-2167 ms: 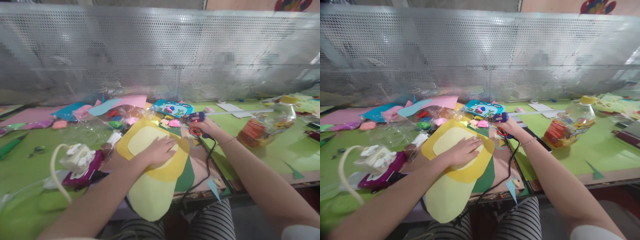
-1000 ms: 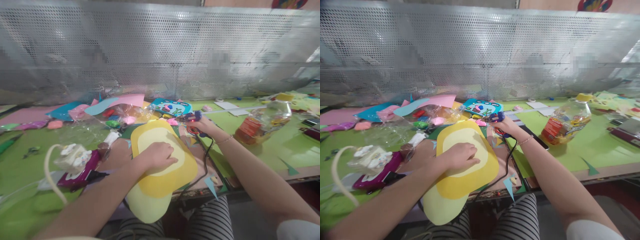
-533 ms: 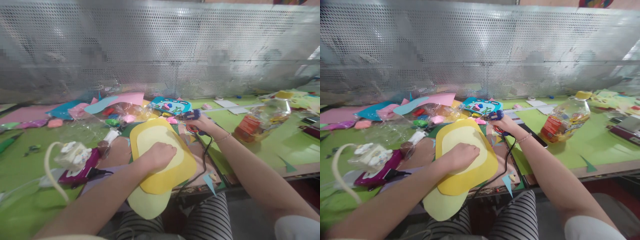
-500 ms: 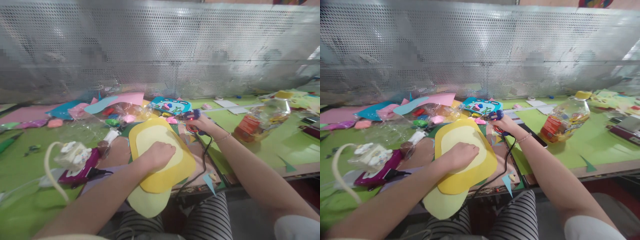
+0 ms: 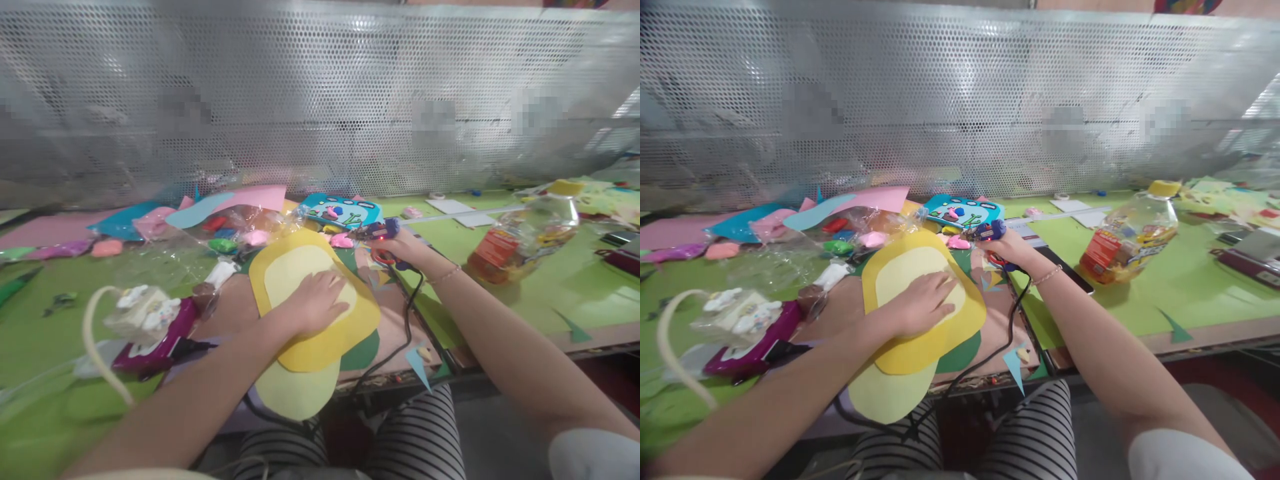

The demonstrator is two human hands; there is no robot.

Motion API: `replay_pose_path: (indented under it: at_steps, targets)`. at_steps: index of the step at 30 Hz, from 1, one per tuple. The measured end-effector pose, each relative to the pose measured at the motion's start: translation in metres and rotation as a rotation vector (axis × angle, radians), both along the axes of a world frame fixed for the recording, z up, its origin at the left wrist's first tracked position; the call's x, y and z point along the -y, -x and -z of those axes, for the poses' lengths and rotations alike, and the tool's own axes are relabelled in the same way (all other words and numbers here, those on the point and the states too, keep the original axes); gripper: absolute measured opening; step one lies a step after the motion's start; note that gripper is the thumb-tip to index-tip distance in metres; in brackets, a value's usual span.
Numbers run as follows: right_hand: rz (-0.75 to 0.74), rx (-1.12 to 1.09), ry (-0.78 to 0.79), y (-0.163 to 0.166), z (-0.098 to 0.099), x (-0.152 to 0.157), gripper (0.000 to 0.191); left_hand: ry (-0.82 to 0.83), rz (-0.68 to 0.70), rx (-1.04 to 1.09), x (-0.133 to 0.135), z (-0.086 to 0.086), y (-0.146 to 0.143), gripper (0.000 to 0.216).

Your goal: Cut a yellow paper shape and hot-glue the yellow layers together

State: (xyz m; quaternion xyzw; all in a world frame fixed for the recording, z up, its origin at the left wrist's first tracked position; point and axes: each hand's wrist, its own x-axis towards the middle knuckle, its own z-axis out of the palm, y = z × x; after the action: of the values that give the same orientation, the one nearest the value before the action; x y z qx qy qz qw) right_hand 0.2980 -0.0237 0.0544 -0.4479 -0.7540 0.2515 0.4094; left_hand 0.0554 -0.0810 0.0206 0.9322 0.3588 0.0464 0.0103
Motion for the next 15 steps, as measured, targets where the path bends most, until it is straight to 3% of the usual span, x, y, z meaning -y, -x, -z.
replay_pose_path:
  at_steps: [6, 11, 15]
  targets:
    - [-0.022, 0.002, -0.019, 0.000, -0.001, -0.001, 0.024, 0.200, 0.072, -0.099, 0.005, -0.001, 0.001, 0.074]
    - [-0.018, 0.002, 0.006, 0.002, -0.003, 0.002, 0.024, 0.215, 0.238, -0.045, 0.007, -0.003, -0.004, 0.053]
    - [0.006, 0.008, 0.018, 0.001, -0.003, 0.002, 0.022, 0.448, 0.384, 0.135, 0.012, -0.003, -0.010, 0.043]
